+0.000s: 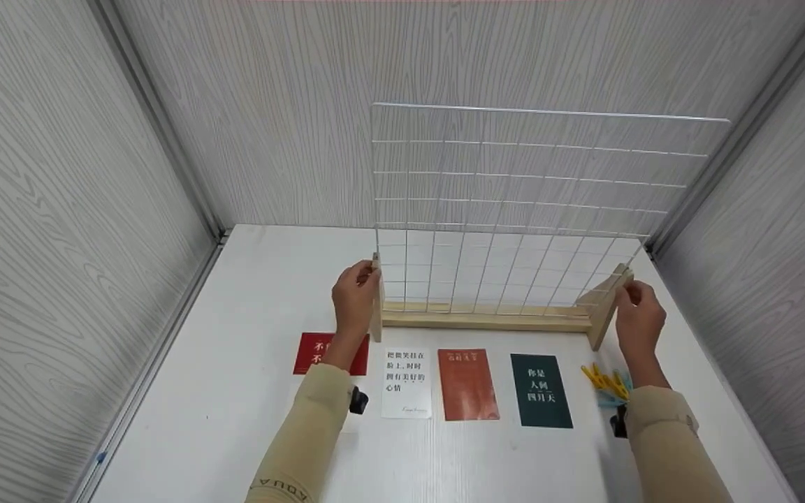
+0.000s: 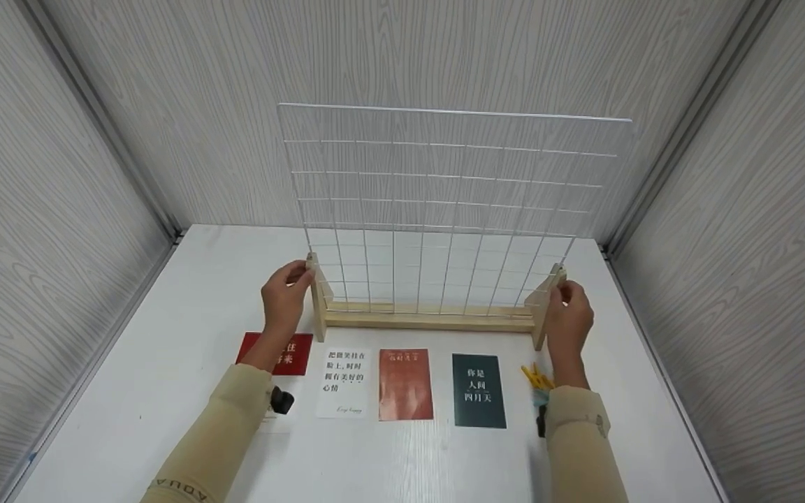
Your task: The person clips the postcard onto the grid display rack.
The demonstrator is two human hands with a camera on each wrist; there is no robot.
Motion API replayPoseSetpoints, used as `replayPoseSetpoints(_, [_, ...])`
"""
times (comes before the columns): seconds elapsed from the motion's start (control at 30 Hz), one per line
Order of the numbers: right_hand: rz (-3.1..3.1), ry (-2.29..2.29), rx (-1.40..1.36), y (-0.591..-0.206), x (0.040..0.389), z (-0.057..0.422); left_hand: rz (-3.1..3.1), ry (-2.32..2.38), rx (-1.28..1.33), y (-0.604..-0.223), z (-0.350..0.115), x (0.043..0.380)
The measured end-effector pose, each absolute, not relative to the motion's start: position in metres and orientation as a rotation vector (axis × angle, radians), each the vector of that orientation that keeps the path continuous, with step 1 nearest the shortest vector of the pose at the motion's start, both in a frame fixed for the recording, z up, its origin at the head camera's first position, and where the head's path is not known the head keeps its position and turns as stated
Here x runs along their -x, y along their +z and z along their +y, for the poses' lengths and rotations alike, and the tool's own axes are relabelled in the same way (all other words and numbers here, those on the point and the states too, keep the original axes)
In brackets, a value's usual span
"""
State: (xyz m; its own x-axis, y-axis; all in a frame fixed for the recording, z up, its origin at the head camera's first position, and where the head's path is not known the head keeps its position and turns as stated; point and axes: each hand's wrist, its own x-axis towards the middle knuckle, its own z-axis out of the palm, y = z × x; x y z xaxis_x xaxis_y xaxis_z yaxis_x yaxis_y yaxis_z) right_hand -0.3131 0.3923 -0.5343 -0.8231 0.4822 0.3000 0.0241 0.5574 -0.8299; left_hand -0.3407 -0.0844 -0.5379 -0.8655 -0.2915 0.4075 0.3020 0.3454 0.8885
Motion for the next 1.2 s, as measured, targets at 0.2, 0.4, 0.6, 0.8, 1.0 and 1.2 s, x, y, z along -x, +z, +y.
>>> replayPoseSetpoints(0.2, [-2.268,1.194,0.394,-0.535,0.314,0.392,-2.117,-1.576,0.013,-0.538,-0.086,0.339])
replayPoseSetpoints(0.4, [-2.285,1.213,0.414,-0.534,0.315,0.389,-2.114,-1.593,-0.004,-0.538,-0.089,0.337])
replayPoseSetpoints(0.6, [-2.301,1.219,0.410,-0.533,0.313,0.391,-2.131,-1.596,-0.013,-0.538,-0.089,0.336])
replayPoseSetpoints(0.8, [-2.308,1.238,0.415,-0.533,0.312,0.392,-2.122,-1.635,-0.021,-0.537,-0.089,0.334])
replayPoseSetpoints(1.0, [-2.298,1.244,0.405,-0.539,0.312,0.394,-2.136,-1.633,-0.057,-0.538,-0.089,0.331])
replayPoseSetpoints(1.2, [-2.300,1.266,0.423,-0.547,0.310,0.395,-2.163,-1.592,-0.081,-0.543,-0.090,0.326])
